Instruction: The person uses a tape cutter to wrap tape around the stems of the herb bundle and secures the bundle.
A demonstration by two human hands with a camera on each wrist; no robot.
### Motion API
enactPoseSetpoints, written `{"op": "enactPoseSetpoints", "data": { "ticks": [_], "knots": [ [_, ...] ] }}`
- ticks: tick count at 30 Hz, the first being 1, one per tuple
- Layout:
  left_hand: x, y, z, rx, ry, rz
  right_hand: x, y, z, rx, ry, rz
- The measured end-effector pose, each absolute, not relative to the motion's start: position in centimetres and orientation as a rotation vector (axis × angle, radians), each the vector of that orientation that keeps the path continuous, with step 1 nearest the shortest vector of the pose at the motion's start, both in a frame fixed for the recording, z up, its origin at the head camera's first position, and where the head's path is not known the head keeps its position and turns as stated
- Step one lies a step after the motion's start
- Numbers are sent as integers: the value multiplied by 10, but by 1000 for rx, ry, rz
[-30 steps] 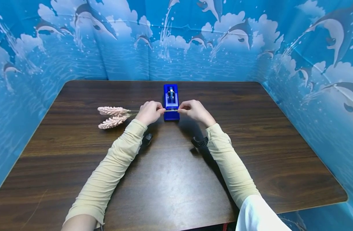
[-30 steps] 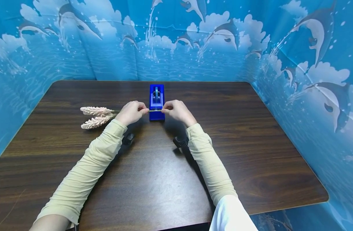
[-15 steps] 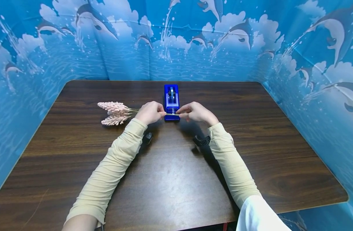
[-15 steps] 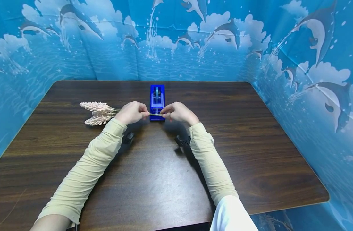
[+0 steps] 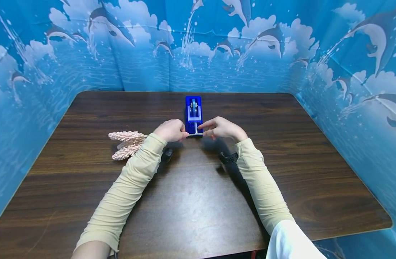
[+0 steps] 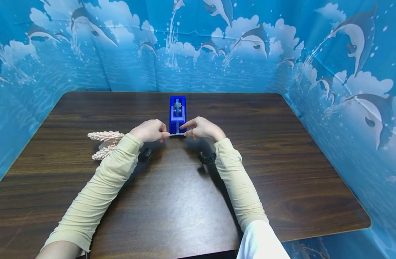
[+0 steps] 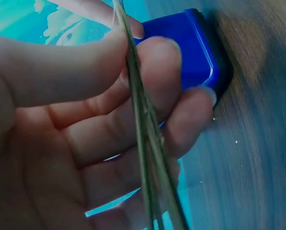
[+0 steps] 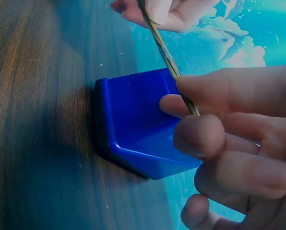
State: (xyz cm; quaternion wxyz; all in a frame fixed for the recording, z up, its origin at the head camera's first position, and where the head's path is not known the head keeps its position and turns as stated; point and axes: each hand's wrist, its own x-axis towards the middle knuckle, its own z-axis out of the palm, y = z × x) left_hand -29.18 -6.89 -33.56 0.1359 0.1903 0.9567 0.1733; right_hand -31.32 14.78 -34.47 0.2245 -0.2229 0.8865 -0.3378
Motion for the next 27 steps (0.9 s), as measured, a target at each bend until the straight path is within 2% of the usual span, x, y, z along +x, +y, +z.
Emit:
{"op": "enactPoseSetpoints", "data": {
  "ticks": [27],
  "knots": [
    [-286, -71, -328, 605, 2775, 517, -317, 150, -345, -754, 2386, -865]
  ]
}}
